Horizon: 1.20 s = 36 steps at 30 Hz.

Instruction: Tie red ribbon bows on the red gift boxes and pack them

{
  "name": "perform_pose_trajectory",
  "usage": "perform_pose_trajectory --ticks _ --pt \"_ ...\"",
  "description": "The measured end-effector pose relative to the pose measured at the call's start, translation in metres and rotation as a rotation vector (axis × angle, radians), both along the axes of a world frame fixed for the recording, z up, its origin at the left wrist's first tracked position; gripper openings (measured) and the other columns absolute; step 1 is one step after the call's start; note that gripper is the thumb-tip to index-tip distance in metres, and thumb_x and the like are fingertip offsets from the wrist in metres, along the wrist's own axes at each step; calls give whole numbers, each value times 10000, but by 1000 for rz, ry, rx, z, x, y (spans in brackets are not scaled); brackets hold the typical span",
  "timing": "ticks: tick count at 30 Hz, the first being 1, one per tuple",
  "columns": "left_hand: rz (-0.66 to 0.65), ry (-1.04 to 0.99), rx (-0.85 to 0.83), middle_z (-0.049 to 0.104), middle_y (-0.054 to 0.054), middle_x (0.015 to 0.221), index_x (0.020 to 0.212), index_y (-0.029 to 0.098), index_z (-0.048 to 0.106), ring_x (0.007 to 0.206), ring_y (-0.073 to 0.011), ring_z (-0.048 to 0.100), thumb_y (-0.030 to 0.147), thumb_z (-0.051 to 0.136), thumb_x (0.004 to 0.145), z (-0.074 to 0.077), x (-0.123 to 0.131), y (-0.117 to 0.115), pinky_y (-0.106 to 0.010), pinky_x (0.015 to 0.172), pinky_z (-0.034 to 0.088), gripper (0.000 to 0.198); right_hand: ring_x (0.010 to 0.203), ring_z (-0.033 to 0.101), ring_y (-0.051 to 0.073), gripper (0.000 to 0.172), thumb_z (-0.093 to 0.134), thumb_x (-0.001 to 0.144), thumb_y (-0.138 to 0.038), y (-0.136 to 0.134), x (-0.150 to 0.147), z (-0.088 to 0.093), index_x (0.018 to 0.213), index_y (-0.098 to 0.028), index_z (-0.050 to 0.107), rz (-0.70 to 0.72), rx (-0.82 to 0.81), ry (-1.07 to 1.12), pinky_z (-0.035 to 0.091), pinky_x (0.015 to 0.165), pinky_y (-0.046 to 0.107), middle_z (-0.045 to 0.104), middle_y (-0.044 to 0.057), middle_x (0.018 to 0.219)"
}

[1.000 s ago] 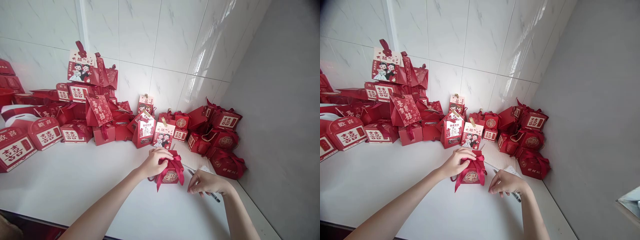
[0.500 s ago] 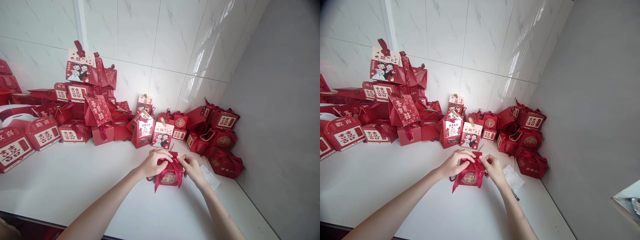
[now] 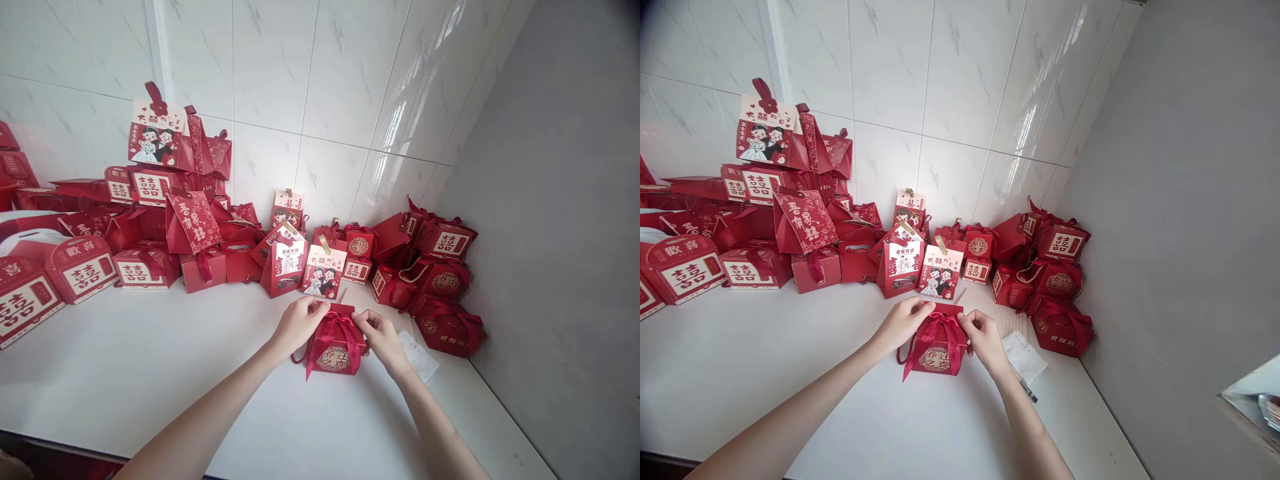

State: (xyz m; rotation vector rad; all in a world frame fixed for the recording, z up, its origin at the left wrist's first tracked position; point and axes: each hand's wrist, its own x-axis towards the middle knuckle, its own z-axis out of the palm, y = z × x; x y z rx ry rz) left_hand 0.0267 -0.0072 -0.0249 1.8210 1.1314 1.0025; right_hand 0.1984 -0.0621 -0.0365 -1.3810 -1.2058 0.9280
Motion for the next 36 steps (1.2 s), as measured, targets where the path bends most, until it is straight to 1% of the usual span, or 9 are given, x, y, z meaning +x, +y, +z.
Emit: perform_pose_trajectory --ticks 5,8,16,19,22,25,28,31,36 --pt "-57 -96 3 519 27 638 669 198 462 644 -153 523 369 442 812 -5 1 3 -256 616 395 225 358 413 72 519 645 630 -660 0 -2 0 587 -191 430 -9 -13 85 325 332 205 455 -60 483" --pt "-39 -118 23 505 30 634 670 202 435 649 -152 522 374 405 835 -7 2 3 -252 622 395 241 366 409 70 503 627 669 -641 -1 -4 -1 593 -190 418 9 -14 130 314 348 206 465 -55 497" --pt "46 -82 20 409 43 546 594 213 312 545 -139 433 306 383 824 -7 5 -2 -249 530 316 258 387 401 67 469 631 701 -595 0 -3 -5 619 -188 411 51 -32 236 299 372 206 450 -63 511" --pt "52 -74 10 399 43 547 599 213 306 545 -137 421 283 369 827 -7 6 -1 -250 531 300 247 388 399 64 480 643 692 -595 1 -4 -6 613 -191 397 64 -27 255 302 384 206 435 -70 498" --pt "54 -75 3 397 44 558 609 211 301 558 -134 418 283 362 839 -7 6 0 -250 550 301 249 390 388 59 489 662 663 -605 3 -5 -7 626 -190 407 39 -22 281 290 387 200 433 -74 495" --pt "55 -81 -8 396 44 564 615 210 313 568 -136 414 273 365 840 -7 8 0 -252 562 296 239 391 368 48 480 686 633 -594 4 -7 -8 656 -182 441 38 -42 354 250 384 189 444 -72 510" --pt "56 -95 -24 381 49 554 608 209 308 556 -133 393 265 375 828 -8 8 0 -252 561 286 237 365 309 34 493 692 608 -585 4 -6 -7 612 -187 401 47 -81 405 201 373 188 390 -85 479" --pt "40 -125 -45 369 53 545 589 204 302 553 -123 378 259 402 799 -9 8 2 -244 563 286 239 359 312 40 499 689 600 -571 2 -4 -5 571 -196 362 36 -98 377 206 363 194 366 -85 472" --pt "-18 -189 -113 413 48 563 567 187 377 582 -115 411 258 466 720 -11 3 8 -228 575 310 191 406 410 70 409 672 654 -509 -4 1 2 575 -177 446 21 -96 204 286 371 202 457 -45 514"
